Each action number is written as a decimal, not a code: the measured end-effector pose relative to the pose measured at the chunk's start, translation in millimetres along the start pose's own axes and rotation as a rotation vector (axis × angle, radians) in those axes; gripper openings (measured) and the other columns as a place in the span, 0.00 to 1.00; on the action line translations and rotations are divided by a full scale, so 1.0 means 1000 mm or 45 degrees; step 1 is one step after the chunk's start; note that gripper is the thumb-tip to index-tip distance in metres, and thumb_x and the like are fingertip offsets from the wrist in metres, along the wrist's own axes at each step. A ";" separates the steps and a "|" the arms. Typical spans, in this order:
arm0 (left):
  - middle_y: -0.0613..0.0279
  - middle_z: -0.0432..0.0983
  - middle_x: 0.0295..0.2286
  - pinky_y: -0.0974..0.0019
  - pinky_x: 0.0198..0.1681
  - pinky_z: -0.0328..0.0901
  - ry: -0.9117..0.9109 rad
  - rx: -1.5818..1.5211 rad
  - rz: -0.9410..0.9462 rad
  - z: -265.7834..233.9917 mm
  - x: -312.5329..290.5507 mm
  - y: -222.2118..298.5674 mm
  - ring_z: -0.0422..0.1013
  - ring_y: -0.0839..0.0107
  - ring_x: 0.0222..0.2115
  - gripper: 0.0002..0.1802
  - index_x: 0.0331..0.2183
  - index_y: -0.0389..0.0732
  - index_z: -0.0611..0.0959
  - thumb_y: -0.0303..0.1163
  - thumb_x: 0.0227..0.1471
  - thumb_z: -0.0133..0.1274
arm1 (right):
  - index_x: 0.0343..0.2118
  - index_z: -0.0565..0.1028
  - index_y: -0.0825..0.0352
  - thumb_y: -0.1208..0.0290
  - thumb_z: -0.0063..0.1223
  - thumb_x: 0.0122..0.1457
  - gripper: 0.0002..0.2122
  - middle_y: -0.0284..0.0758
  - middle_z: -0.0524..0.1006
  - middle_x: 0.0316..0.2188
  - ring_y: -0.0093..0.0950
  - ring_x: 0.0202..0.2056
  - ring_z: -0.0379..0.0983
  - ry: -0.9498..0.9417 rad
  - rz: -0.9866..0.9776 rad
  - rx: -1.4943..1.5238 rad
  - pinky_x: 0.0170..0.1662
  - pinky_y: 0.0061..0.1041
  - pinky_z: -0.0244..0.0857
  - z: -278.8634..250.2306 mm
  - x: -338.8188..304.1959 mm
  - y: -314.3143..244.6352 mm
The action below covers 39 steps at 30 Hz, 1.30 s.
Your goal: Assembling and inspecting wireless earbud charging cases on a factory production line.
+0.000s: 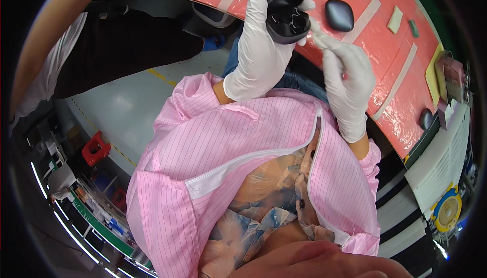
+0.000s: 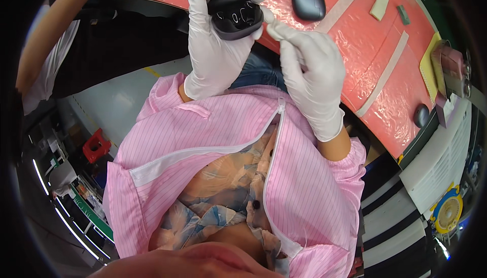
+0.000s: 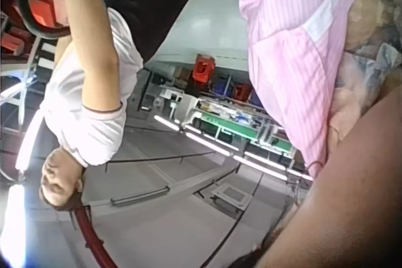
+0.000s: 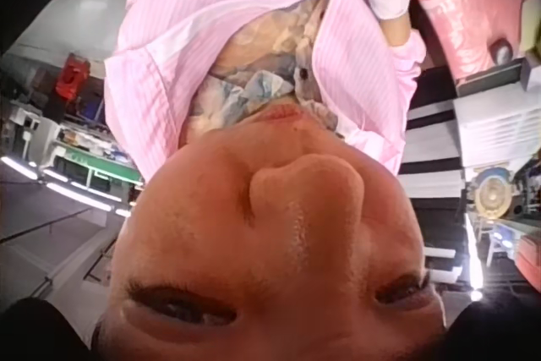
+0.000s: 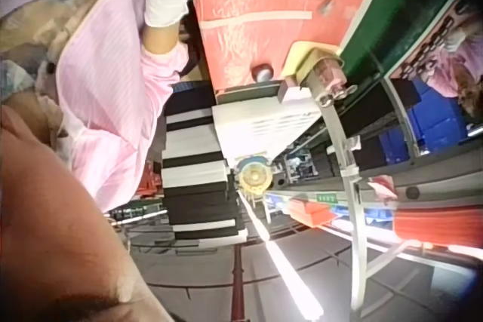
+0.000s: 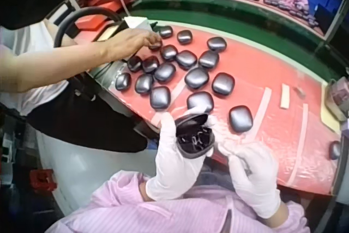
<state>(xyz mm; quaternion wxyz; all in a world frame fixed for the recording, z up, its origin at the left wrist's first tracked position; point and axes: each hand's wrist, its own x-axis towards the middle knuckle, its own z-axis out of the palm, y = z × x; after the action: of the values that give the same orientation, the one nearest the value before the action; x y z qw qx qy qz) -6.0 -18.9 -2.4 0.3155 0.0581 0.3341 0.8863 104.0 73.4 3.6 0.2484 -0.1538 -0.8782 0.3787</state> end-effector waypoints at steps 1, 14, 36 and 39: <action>0.58 0.73 0.36 0.68 0.35 0.65 -0.071 -0.008 -0.052 0.000 -0.001 0.002 0.70 0.69 0.32 0.33 0.47 0.35 0.72 0.56 0.61 0.32 | 0.33 0.79 0.64 0.80 0.54 0.50 0.08 0.33 0.76 0.24 0.31 0.27 0.71 0.154 0.023 0.149 0.32 0.28 0.65 -0.002 0.001 -0.006; 0.59 0.77 0.31 0.73 0.29 0.64 -0.264 0.106 -0.087 -0.006 0.001 -0.014 0.71 0.73 0.27 0.36 0.43 0.40 0.75 0.62 0.59 0.29 | 0.41 0.76 0.70 0.79 0.52 0.54 0.10 0.33 0.77 0.33 0.21 0.31 0.71 0.286 0.066 0.724 0.35 0.19 0.65 -0.025 0.016 -0.013; 0.54 0.76 0.34 0.56 0.41 0.71 0.183 -0.004 -0.780 0.022 -0.001 0.006 0.75 0.60 0.35 0.37 0.42 0.33 0.75 0.59 0.60 0.28 | 0.39 0.79 0.62 0.85 0.58 0.45 0.17 0.32 0.73 0.25 0.29 0.27 0.69 0.156 -0.313 -0.438 0.33 0.26 0.63 -0.014 -0.011 0.030; 0.53 0.77 0.37 0.60 0.36 0.72 0.024 -0.050 -0.786 0.019 -0.003 0.006 0.76 0.60 0.34 0.40 0.40 0.34 0.78 0.63 0.57 0.31 | 0.40 0.78 0.65 0.86 0.54 0.49 0.15 0.32 0.76 0.29 0.26 0.30 0.73 0.337 -0.274 -0.117 0.32 0.24 0.67 -0.023 -0.018 0.035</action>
<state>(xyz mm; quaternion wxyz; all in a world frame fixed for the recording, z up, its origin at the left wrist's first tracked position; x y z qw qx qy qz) -0.4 -13.7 16.1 0.5678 -0.0605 0.3216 0.7553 134.8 101.5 -14.6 0.3937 -0.1184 -0.8656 0.2860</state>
